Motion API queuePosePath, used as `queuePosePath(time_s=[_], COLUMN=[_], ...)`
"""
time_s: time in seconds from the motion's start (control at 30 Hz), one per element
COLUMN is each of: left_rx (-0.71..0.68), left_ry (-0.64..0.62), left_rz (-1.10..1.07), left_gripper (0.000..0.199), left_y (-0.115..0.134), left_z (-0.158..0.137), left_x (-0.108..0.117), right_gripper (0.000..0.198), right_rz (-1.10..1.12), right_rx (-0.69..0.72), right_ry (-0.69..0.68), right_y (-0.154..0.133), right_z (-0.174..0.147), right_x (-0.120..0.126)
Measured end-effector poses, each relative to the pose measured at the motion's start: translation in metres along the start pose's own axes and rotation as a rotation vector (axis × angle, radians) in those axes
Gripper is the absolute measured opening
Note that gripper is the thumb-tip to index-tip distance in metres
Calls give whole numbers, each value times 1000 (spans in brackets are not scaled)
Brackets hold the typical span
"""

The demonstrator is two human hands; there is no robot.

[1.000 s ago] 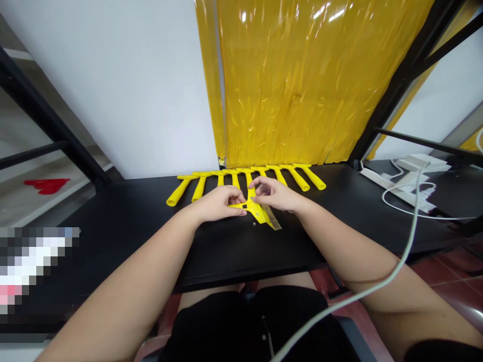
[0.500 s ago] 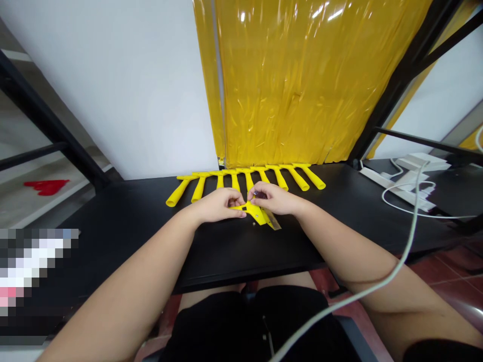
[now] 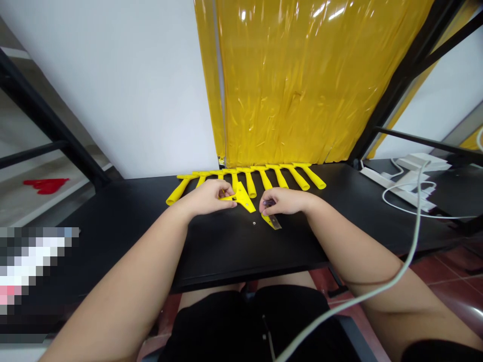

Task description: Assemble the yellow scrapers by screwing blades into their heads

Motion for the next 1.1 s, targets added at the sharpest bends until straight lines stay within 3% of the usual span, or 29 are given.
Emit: queuePosePath(time_s=[0.23, 0.53, 0.77, 0.97, 1.1], left_rx=[45, 104, 87, 95, 82], left_ry=[105, 199, 189, 175, 169], left_rz=[-52, -82, -60, -72, -89], left_gripper=[33, 30, 30, 29, 28], left_y=[-20, -26, -27, -27, -29], left_z=[4, 3, 4, 3, 4], left_x=[5, 14, 12, 11, 10], right_gripper=[14, 6, 5, 6, 8], right_rz=[11, -174, -32, -53, -54], right_rx=[66, 86, 12, -74, -58], right_ry=[257, 251, 210, 144, 160], right_y=[-8, -19, -15, -2, -1], right_z=[8, 19, 9, 3, 2], right_x=[-6, -26, -10, 0, 2])
Point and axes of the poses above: each hand's wrist, its own z-axis towards the middle knuckle, its own x-axis out of the back of the hand, y = z × x, the point moved 3 cm from there along z, towards the middle knuckle, and after that the axes turned 8 degrees about y, right-handed, at the moved point
